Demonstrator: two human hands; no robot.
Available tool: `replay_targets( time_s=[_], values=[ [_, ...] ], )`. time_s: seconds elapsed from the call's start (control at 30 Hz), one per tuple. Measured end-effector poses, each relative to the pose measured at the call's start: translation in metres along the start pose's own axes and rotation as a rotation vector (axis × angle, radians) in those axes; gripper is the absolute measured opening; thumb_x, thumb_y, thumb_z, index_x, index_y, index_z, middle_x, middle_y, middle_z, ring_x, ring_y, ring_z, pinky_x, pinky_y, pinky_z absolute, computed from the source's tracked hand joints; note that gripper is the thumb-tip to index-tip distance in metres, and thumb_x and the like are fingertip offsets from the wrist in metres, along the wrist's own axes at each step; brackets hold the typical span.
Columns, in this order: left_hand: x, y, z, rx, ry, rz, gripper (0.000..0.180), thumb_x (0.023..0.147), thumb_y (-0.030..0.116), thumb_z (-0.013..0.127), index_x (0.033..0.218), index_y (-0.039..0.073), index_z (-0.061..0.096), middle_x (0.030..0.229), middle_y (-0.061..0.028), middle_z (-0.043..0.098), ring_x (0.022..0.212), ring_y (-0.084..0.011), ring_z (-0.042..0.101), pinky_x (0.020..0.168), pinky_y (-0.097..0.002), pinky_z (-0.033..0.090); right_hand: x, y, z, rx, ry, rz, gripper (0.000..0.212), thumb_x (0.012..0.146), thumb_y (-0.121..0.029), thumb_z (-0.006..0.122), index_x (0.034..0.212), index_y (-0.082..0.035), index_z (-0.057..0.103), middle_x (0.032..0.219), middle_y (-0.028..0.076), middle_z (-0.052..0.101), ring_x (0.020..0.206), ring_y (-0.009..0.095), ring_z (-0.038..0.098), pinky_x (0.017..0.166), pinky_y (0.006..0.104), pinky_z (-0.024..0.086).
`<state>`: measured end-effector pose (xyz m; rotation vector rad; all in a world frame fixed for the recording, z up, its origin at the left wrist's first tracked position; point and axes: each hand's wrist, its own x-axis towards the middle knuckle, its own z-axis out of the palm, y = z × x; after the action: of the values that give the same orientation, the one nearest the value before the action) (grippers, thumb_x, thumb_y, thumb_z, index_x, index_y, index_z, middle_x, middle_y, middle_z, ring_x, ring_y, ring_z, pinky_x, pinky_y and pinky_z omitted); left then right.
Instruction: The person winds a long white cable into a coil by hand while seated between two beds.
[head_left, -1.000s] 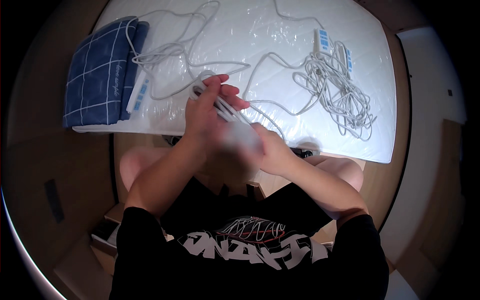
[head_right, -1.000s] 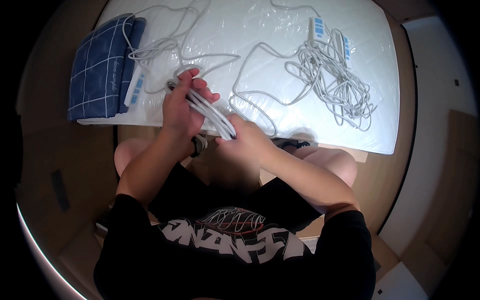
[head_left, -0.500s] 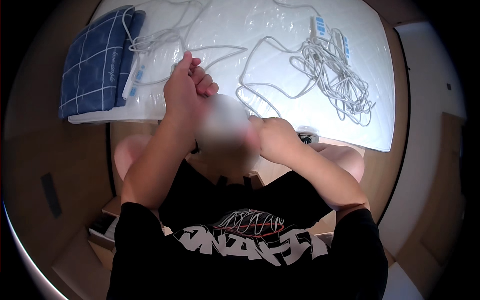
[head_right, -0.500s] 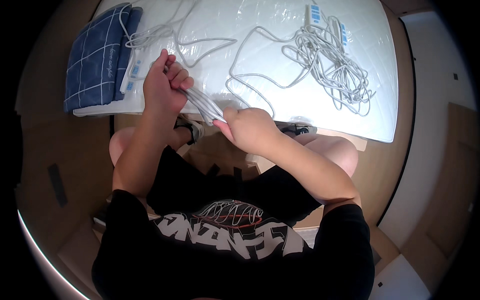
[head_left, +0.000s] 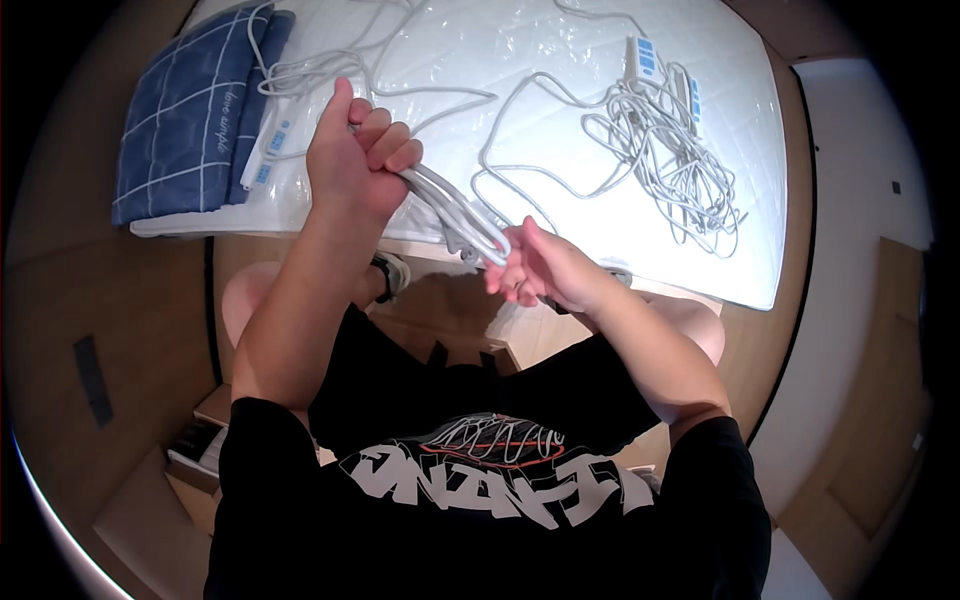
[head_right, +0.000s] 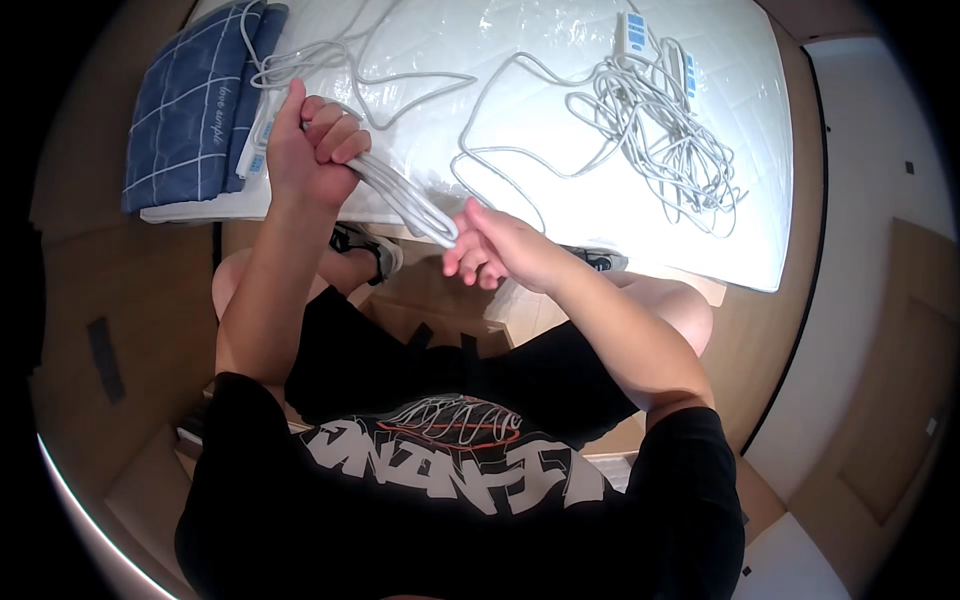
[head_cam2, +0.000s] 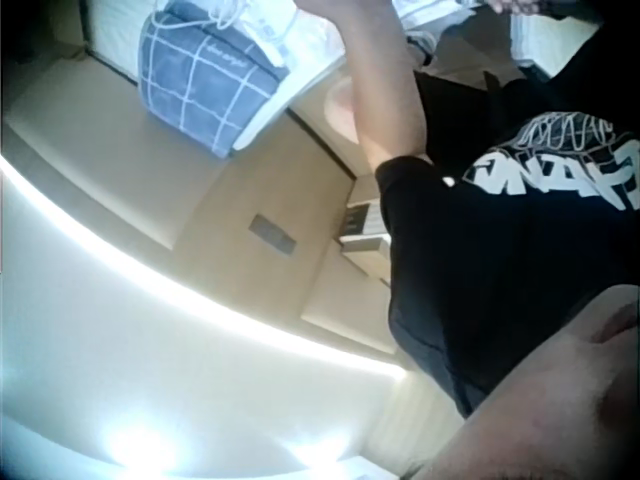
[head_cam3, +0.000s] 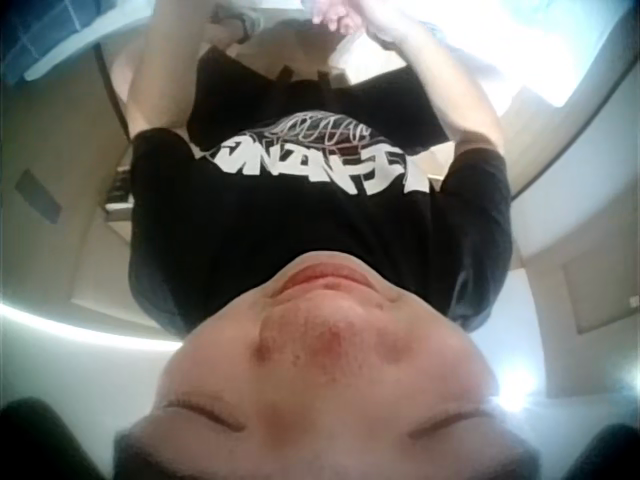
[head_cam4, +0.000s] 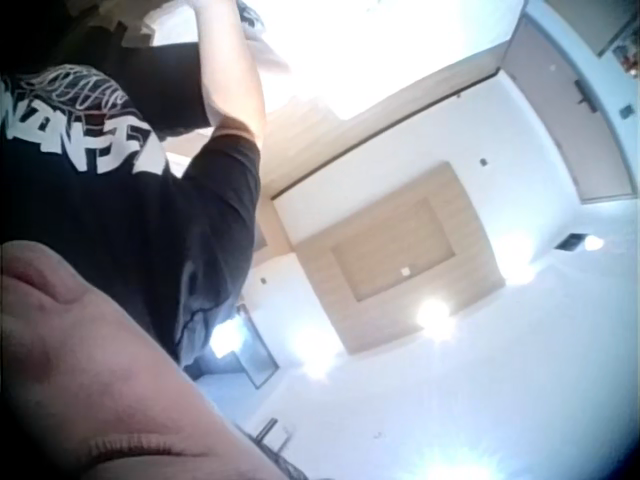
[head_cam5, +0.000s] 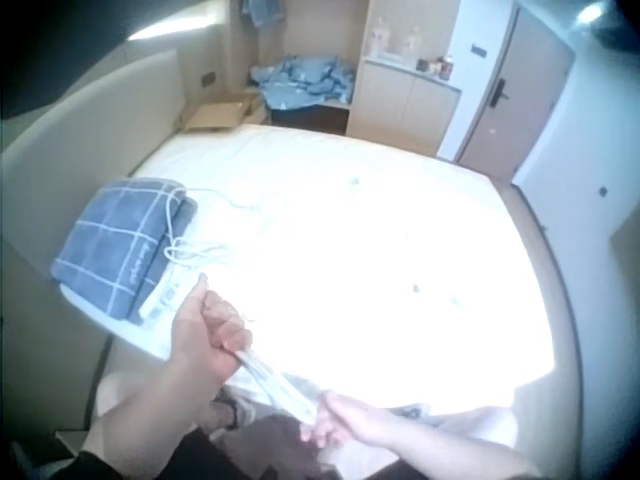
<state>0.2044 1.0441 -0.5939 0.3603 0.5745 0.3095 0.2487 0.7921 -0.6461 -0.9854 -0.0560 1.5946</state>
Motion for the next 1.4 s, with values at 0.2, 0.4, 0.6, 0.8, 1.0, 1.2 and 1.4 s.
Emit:
replay_targets(
  time_s=[0.2,0.4,0.6,0.8,1.0,1.2,1.4],
  values=[
    [-0.011,-0.021,-0.005,-0.046,-0.47,-0.214,0.043,0.1,0.035,0.043,0.061,0.017,0.035,0.05,0.005,0.025,0.04,-0.009,0.025,0.041,-0.0254,0.026,0.012,-0.004,0.01,0.017,-0.358,0.037,0.039,0.093,-0.039,0.056,0.11,-0.004,0.052,0.09,0.012,0.064,0.071,0.015,0.062,0.053,0.0246,0.048],
    [-0.019,-0.026,-0.006,0.225,-0.468,-0.109,0.039,0.098,0.03,0.046,0.064,0.015,0.036,0.056,0.0036,0.032,0.046,-0.0091,0.032,0.048,-0.0266,0.032,0.015,-0.008,0.033,-0.125,-0.145,0.212,0.021,0.086,-0.018,0.069,0.087,-0.006,0.052,0.06,0.004,0.051,0.049,0.011,0.048,0.043,0.0244,0.037],
    [-0.03,-0.028,-0.013,0.204,-0.321,-0.216,0.035,0.088,0.013,0.063,0.061,0.013,0.041,0.052,0.0037,0.035,0.044,-0.009,0.033,0.045,-0.0285,0.029,0.025,0.006,0.04,-0.764,0.104,-0.072,0.045,0.077,-0.037,0.078,0.065,-0.011,0.043,0.058,-0.004,0.042,0.054,0.009,0.038,0.052,0.0253,0.036],
    [-0.049,-0.012,-0.016,0.219,-0.471,-0.206,0.031,0.085,0.007,0.061,0.06,0.01,0.044,0.053,0.0022,0.036,0.043,-0.0087,0.031,0.043,-0.0274,0.026,0.035,0.005,0.037,-0.941,0.024,-0.31,0.044,0.069,-0.034,0.084,0.081,-0.006,0.053,0.071,0.001,0.051,0.065,0.013,0.046,0.062,0.0286,0.042],
    [-0.068,0.0,-0.019,0.313,-0.833,-0.505,0.022,0.083,0.01,0.056,0.065,0.004,0.046,0.053,-0.0032,0.04,0.044,-0.0107,0.033,0.043,-0.0259,0.027,0.039,-0.06,0.036,-0.971,0.148,-0.833,0.084,0.075,-0.016,0.078,0.141,-0.007,0.027,0.146,0.017,0.029,0.132,0.033,0.037,0.11,0.0433,0.03],
    [-0.073,-0.002,-0.025,0.621,-0.598,-0.304,0.022,0.08,0.007,0.066,0.068,0.007,0.048,0.057,0.0009,0.043,0.049,-0.0075,0.039,0.045,-0.0237,0.031,0.046,-0.056,0.048,-1.07,0.078,-0.891,0.014,0.089,-0.011,0.058,0.099,-0.002,0.056,0.101,0.017,0.064,0.099,0.034,0.061,0.095,0.0421,0.044],
    [-0.057,-0.014,-0.012,0.977,-0.145,0.298,0.03,0.07,0.008,0.079,0.071,0.008,0.049,0.065,0.0041,0.047,0.06,-0.0037,0.042,0.052,-0.0204,0.034,0.036,-0.01,0.093,-1.453,0.404,-0.834,0.018,0.088,-0.01,0.055,0.098,0.004,0.05,0.075,0.021,0.056,0.069,0.041,0.056,0.064,0.0476,0.047]
  ],
)
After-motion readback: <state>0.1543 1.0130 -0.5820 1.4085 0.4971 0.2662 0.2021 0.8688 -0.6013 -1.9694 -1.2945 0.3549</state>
